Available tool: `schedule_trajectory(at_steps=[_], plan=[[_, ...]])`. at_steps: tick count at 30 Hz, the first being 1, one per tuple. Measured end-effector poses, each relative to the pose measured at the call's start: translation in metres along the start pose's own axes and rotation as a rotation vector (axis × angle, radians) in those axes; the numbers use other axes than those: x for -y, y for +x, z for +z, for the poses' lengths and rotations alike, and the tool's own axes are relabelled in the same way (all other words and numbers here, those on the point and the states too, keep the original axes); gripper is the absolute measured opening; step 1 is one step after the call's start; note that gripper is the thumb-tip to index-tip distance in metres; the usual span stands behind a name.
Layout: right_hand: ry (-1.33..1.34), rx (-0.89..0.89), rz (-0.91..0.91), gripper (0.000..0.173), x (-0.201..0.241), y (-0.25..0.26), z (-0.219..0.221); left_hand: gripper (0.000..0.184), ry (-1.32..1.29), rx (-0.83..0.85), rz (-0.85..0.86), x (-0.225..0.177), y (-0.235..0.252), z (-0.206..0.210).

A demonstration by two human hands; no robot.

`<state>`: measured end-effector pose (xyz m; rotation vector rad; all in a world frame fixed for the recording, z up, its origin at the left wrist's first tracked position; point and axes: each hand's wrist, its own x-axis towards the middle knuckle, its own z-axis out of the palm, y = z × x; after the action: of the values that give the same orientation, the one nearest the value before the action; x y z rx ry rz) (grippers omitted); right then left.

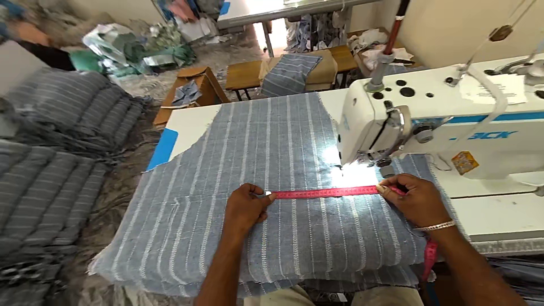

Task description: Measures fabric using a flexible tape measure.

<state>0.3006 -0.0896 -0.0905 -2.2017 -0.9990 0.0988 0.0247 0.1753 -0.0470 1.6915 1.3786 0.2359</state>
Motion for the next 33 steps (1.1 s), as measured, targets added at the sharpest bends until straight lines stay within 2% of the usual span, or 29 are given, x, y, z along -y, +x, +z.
schedule_trajectory(at_steps=[5,33], plan=[[0.017,-0.019,0.007,0.010,-0.0021,-0.0006,0.0011,0.033,-0.033,0.022,-0.003,-0.0001,-0.0005,-0.0021],[0.019,-0.025,0.085,0.007,0.0050,-0.0012,-0.0014,0.033,0.006,-0.004,0.011,0.0029,0.0026,0.0025]])
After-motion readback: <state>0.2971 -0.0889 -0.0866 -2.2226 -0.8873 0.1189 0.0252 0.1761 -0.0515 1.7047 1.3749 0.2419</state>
